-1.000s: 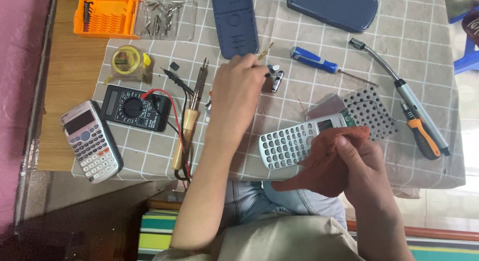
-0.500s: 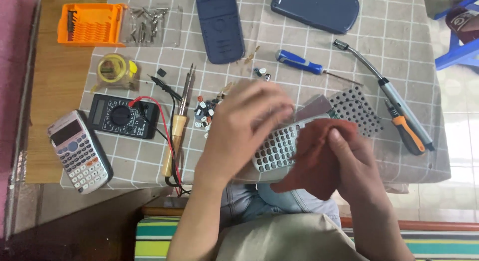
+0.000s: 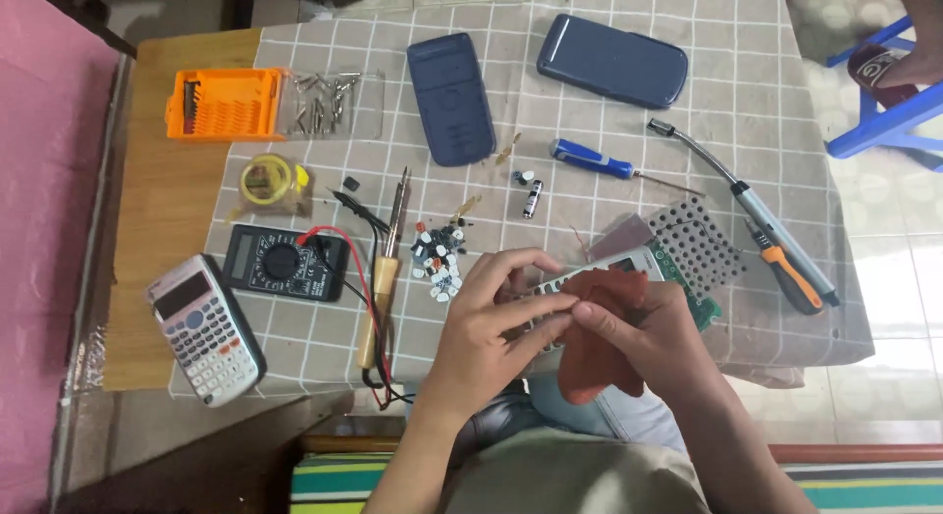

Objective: Cleaning the plastic casing of a disassembled calculator using a cloth on a repair bench.

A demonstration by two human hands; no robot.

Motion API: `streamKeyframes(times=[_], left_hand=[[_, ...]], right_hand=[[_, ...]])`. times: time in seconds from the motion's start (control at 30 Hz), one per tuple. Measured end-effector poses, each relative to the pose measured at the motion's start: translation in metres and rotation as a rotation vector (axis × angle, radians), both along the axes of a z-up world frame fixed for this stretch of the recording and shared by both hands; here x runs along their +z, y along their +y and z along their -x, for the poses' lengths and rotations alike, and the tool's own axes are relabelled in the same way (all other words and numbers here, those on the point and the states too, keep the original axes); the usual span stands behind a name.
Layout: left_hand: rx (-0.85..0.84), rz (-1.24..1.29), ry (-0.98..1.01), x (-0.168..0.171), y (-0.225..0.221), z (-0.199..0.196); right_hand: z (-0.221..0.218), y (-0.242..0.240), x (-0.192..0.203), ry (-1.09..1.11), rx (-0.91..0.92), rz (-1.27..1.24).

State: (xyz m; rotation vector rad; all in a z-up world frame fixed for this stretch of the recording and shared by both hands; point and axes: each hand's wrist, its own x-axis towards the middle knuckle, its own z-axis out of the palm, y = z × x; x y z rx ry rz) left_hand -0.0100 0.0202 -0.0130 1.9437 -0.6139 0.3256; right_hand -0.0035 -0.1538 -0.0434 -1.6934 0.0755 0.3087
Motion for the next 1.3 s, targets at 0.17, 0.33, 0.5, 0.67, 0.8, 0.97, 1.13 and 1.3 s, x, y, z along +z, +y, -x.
streamKeyframes(times=[0.17,0.33,0.5,0.67,0.8,0.97,1.13,1.3], left_hand=[[0.016,0.157,0.117,-0.013,0.001,-0.005],[-0.037,0.074,0.171,-0.008,0.006,-0.010],[-0.038,-0.028,0.212,-0.001,0.012,-0.011],[-0.003,0.018,0.128,-0.003,0.010,-0.012],[0.034,-0.039,0.052,-0.012,0.003,-0.009],[0.038,-0.058,-0.204,-0.017,-0.005,-0.015],[0.018,-0.084,-0.181,-0.016,-0.009,-0.017],[0.039,-0.038,-0.135,-0.026,-0.013,-0.003]], right_hand=[[0.002,-0.003,-0.009,-0.131,-0.008,0.097],[0.002,0.008,0.006,-0.038,0.003,0.175],[-0.002,0.011,0.015,-0.069,0.077,0.139],[0.008,-0.004,-0.014,-0.044,0.127,-0.178],[0.004,-0.008,-0.018,-0.037,0.158,-0.373],[-0.001,-0.010,-0.023,-0.214,0.212,-0.122],[0.014,0.005,-0.009,-0.224,0.024,-0.129],[0.025,-0.007,-0.044,-0.274,0.019,0.081]])
